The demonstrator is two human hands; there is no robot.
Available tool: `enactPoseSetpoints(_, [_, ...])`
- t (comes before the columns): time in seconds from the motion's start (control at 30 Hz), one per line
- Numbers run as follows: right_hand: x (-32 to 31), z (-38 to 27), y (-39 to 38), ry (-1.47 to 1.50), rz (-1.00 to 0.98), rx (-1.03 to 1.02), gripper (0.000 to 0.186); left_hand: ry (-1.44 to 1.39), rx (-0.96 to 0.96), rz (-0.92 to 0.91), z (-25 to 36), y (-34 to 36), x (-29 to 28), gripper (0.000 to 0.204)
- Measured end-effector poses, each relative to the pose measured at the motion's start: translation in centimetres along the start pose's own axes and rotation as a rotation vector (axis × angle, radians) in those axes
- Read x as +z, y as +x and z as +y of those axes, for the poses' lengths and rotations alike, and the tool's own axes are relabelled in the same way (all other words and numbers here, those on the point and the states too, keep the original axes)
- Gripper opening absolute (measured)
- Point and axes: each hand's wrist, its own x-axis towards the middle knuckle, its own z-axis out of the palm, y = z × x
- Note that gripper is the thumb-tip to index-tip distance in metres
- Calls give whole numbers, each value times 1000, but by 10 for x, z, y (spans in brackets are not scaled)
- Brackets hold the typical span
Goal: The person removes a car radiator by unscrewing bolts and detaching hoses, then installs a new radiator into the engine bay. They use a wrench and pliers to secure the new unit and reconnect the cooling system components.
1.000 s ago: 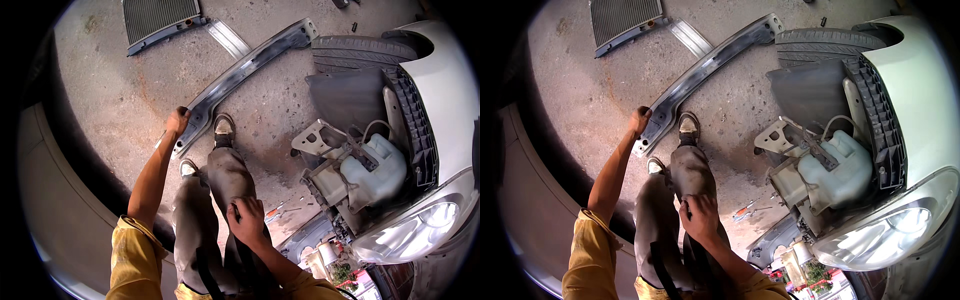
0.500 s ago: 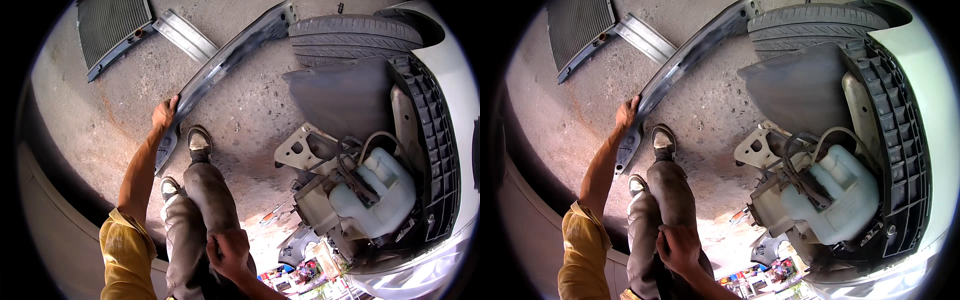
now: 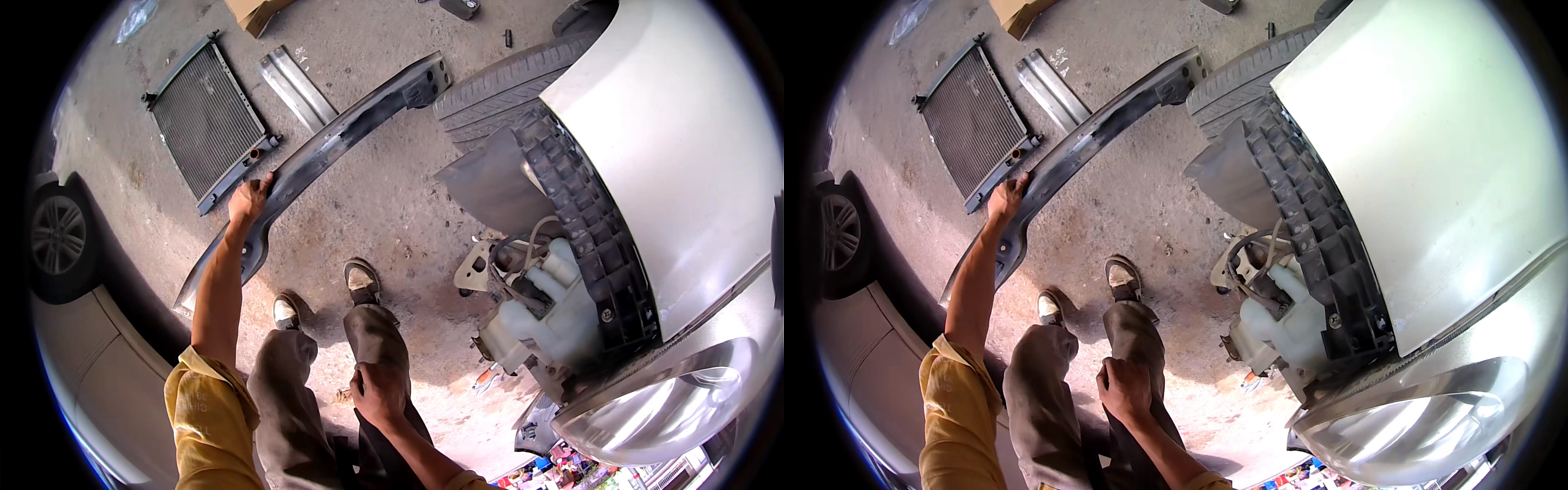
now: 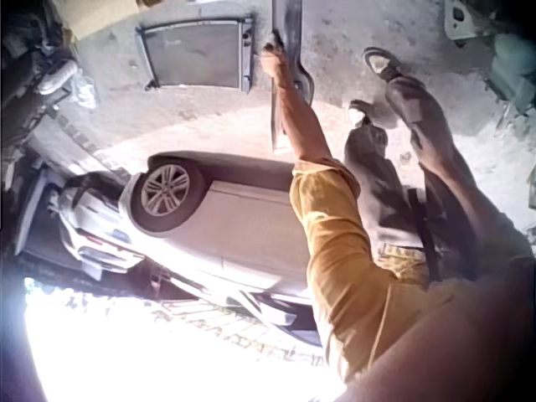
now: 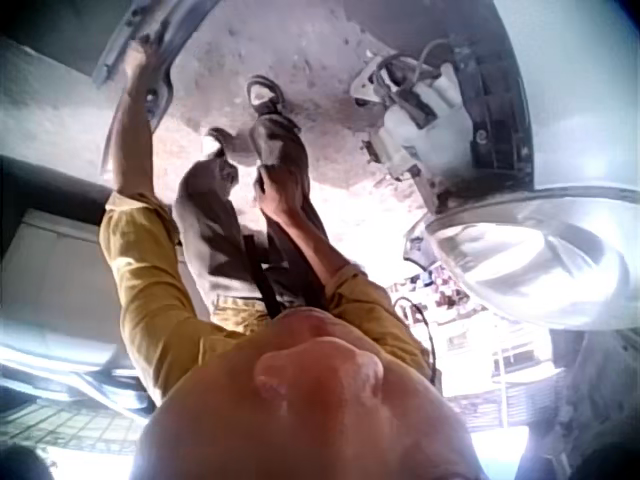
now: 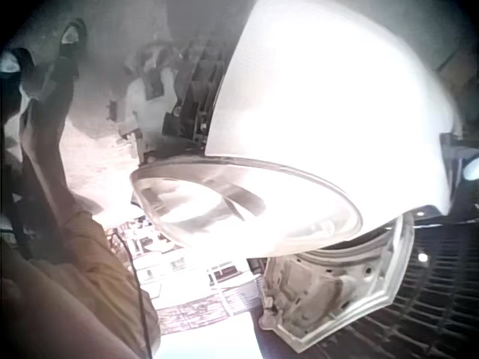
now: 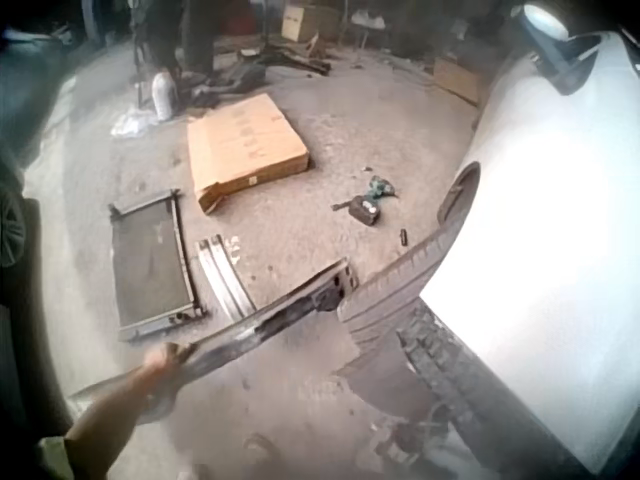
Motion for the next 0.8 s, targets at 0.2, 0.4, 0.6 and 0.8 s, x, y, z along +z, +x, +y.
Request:
enactPoseSetpoints(0.2, [22, -33, 12, -97, 11, 85, 11, 121, 104, 79, -19, -2, -62, 73])
enactPoseSetpoints(0.4, [38, -83, 17, -94, 35, 221, 10, 272, 114, 71, -66, -28, -141, 70])
enactPoseSetpoints(0.6, [62, -133, 2, -35, 94, 329, 10, 336, 199, 24, -77, -52, -247, 59])
enactPoseSetpoints(0.8, [83, -172, 0, 96, 168, 479, 10, 537, 379, 34, -92, -70, -317, 54])
